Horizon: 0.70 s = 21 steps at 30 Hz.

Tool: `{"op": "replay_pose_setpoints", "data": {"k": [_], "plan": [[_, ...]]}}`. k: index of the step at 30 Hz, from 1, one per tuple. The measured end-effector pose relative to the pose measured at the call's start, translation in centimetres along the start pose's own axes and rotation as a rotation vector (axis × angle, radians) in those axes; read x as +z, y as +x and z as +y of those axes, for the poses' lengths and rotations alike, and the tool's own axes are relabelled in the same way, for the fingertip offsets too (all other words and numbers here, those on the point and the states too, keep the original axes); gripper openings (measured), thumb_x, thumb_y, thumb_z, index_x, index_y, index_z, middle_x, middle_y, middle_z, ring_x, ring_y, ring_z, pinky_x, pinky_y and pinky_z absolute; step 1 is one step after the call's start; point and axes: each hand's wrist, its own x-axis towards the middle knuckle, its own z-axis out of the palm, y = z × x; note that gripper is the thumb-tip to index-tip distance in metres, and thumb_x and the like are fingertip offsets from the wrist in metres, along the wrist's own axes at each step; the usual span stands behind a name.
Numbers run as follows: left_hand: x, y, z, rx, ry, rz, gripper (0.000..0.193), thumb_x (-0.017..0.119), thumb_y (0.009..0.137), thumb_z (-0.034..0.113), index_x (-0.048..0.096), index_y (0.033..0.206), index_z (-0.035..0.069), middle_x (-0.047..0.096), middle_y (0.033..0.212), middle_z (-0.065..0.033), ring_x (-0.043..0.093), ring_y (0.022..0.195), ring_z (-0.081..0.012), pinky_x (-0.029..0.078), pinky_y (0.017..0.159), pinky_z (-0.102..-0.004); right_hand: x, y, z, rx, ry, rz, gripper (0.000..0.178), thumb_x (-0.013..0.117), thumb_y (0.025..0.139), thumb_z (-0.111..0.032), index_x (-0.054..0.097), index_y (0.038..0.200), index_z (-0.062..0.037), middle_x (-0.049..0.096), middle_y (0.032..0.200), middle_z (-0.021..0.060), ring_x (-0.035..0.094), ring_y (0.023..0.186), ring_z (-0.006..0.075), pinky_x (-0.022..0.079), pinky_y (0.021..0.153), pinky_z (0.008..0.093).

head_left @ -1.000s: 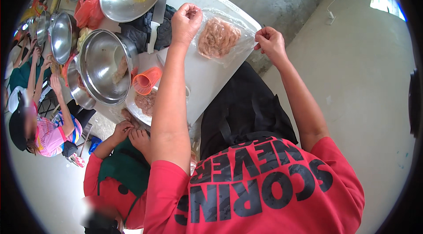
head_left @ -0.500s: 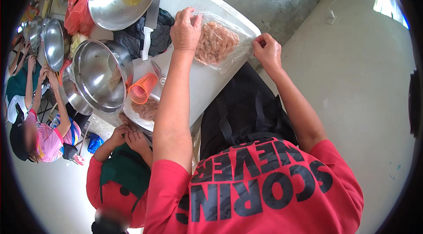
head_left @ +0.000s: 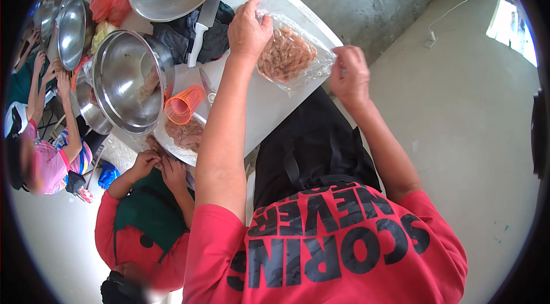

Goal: The person scoops ground meat from a metal bowl and places it onto a sheet of plastic wrap on a table. They flatten and shape the meat by hand, pressing it into a uniform layer. The person works alongside others in a group setting, handling the meat and plastic wrap repeatedly.

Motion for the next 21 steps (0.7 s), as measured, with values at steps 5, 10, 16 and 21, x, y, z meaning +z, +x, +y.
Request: {"op": "replay_pose_setpoints", "data": {"k": [5,10,16,21], "plan": [[-0.6,-0.1,-0.4,-0.051,-0.014,-0.046,0.037,0.072,0.081,0.023,0.064,0.112,0.006,0.068,0.101,-0.0119,0.067,0.091,-0.0314,0.054,0.080,-0.0426,4.6,2.3,-2.4,-0.424,0.176,-0.161,0.037,0.061,0.074,0.010,0.065,0.109,0.0007,0.064,0.108,0.0175,0.062,0.094,0.0369,0.052,0.083,0.0412],[-1.1,-0.2,-1.1,-0.084,-0.002,-0.079,0.031,0.072,0.082,0.024,0.063,0.105,0.004,0.069,0.097,-0.0130,0.068,0.090,-0.0317,0.054,0.078,-0.0415,7.1,4.1,-0.6,-0.455,0.131,-0.151,0.045,0.059,0.073,0.010,0.065,0.116,-0.0031,0.063,0.112,0.0158,0.059,0.101,0.0366,0.051,0.089,0.0418],[-2.3,0.0,-1.3,-0.103,-0.161,-0.200,0.032,0.071,0.083,0.026,0.062,0.103,0.003,0.069,0.102,-0.0158,0.068,0.093,-0.0330,0.054,0.082,-0.0421,7.8,4.3,0.3,-0.464,0.028,-0.179,0.040,0.065,0.077,0.000,0.068,0.115,-0.0092,0.060,0.111,0.0140,0.056,0.102,0.0344,0.048,0.092,0.0432],[-4.0,-1.5,-2.5,-0.209,-0.312,-0.340,0.051,0.081,0.075,0.024,0.058,0.116,0.004,0.067,0.107,-0.0097,0.064,0.080,-0.0196,0.053,0.076,-0.0342,7.5,4.0,-0.6,-0.411,-0.056,-0.253,0.047,0.073,0.076,-0.014,0.065,0.122,-0.0151,0.054,0.117,0.0135,0.054,0.105,0.0339,0.046,0.093,0.0458]]}}
